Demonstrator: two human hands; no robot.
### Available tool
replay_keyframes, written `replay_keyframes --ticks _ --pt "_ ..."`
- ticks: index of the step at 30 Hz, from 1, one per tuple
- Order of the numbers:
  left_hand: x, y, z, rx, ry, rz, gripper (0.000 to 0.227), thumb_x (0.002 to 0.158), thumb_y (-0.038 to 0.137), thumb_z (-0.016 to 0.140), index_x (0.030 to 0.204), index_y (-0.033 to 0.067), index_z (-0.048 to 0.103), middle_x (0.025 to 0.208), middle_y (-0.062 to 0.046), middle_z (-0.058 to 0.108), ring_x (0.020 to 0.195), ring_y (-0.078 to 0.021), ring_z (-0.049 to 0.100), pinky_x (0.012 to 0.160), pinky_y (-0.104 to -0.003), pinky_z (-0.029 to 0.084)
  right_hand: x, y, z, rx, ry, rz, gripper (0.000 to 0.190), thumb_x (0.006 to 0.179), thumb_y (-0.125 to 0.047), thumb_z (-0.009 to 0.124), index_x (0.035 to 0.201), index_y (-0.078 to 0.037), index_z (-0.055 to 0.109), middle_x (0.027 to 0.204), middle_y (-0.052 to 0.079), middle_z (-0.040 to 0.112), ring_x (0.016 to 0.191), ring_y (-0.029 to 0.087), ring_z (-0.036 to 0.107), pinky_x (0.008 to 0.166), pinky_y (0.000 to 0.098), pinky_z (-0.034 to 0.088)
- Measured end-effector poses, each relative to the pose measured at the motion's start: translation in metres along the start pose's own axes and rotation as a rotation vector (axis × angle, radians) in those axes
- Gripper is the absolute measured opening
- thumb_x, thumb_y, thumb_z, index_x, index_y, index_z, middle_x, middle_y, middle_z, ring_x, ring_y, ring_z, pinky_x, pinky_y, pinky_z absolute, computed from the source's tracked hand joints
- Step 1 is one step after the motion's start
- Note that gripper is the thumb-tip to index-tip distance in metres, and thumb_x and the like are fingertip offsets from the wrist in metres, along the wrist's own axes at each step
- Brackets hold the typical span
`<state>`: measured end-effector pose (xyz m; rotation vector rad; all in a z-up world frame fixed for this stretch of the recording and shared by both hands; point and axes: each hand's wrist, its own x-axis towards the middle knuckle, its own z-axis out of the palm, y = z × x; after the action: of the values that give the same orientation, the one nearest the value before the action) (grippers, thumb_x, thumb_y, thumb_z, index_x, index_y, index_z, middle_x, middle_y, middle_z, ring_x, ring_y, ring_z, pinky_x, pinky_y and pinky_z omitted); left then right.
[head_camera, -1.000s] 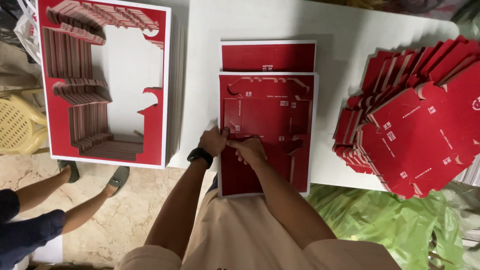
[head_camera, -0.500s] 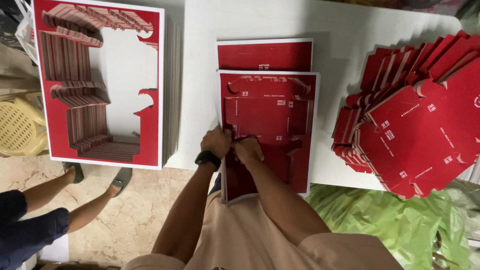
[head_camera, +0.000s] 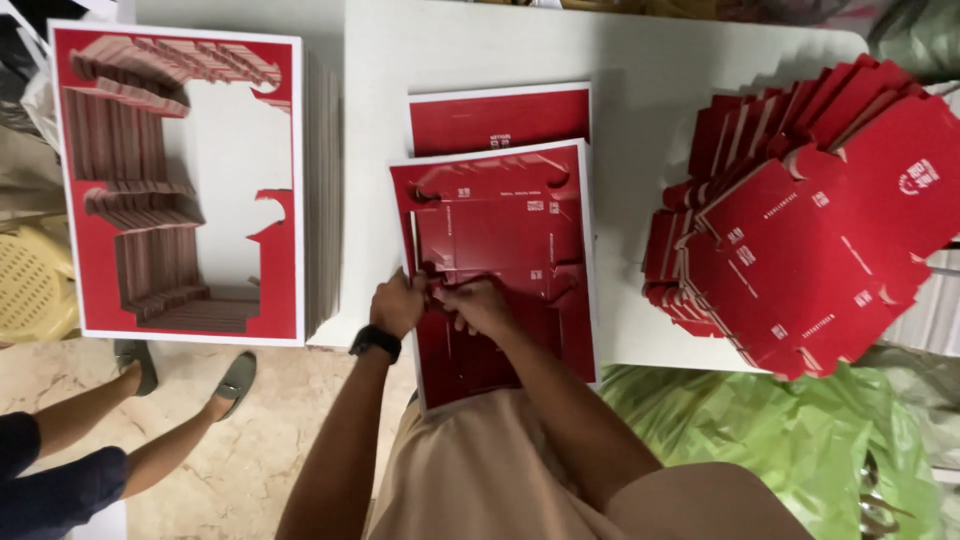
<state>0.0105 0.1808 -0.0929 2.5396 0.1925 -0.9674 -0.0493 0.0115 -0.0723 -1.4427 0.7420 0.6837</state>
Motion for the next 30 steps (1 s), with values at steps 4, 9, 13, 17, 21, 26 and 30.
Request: replay_keyframes --ticks 4,9,13,17,21,26,30 --pt "-0.040 0.034 -0.028 -0.199 -0.008 -0.058 0.068 0.099 0.061 0.050 0.139 0.0055 0.058 0.108 -0.026 0.074 0.109 -0.0435 0.071 0.095 -0.052 0.055 -0.051 0.016 -0.066 -0.165 0.123 -0.303 0.023 0.086 -0.023 0.080 0.106 -0.013 0.079 0.084 0.018 0.077 0.054 0.021 0.072 0.050 0.0295 0.057" --pt "-0.099 0.074 -0.041 -0.592 0.084 0.329 0.106 0.061 0.017 0.094 0.146 -0.0032 0.036 0.118 -0.033 0.069 0.116 -0.0538 0.062 0.101 -0.058 0.049 -0.111 -0.050 -0.125 -0.719 0.394 0.108 0.114 0.071 -0.034 0.095 0.163 -0.034 0.028 0.165 0.025 0.015 0.143 0.050 0.039 0.113 0.0618 0.041" --pt "-0.110 0.080 -0.042 -0.241 0.034 0.128 0.100 0.072 0.005 0.084 0.153 0.0190 0.028 0.129 -0.028 0.044 0.118 -0.0561 0.060 0.101 -0.057 0.056 -0.082 -0.002 -0.142 -0.763 0.282 -0.016 0.099 0.077 -0.029 0.090 0.158 -0.030 0.033 0.153 0.027 0.029 0.137 0.053 0.044 0.103 0.0637 0.050" --pt "-0.123 0.097 -0.047 0.097 -0.042 0.055 0.093 0.073 0.022 0.090 0.146 0.0170 0.033 0.127 -0.019 0.042 0.116 -0.0496 0.064 0.098 -0.054 0.058 -0.066 0.040 -0.153 -0.788 0.326 -0.111 0.100 0.070 -0.028 0.090 0.150 -0.028 0.032 0.142 0.026 0.034 0.131 0.054 0.046 0.100 0.0653 0.052" --pt "-0.132 0.118 -0.052 0.289 -0.003 0.041 0.075 0.075 0.022 0.086 0.134 0.0180 0.040 0.125 -0.015 0.046 0.103 -0.0454 0.071 0.090 -0.052 0.061 -0.059 0.042 -0.167 -0.669 0.321 -0.166 0.102 0.055 -0.037 0.096 0.138 -0.021 0.039 0.136 0.025 0.036 0.126 0.058 0.046 0.100 0.0660 0.049" --pt "-0.081 0.091 -0.016 0.358 -0.016 0.017 0.076 0.074 0.016 0.086 0.131 0.0160 0.036 0.127 -0.015 0.039 0.106 -0.0523 0.068 0.092 -0.056 0.059 -0.083 0.005 -0.154 -0.720 0.347 -0.061 0.092 0.064 -0.030 0.089 0.137 -0.018 0.035 0.142 0.025 0.033 0.133 0.055 0.044 0.104 0.0632 0.049" --pt "-0.112 0.124 -0.056 0.185 -0.093 0.059 0.084 0.068 0.018 0.090 0.134 0.0199 0.037 0.131 -0.021 0.042 0.107 -0.0575 0.066 0.094 -0.060 0.058 -0.114 -0.015 -0.160 -0.543 0.376 -0.069 0.085 0.068 -0.018 0.082 0.137 -0.021 0.033 0.149 0.026 0.023 0.134 0.055 0.047 0.109 0.0597 0.048"
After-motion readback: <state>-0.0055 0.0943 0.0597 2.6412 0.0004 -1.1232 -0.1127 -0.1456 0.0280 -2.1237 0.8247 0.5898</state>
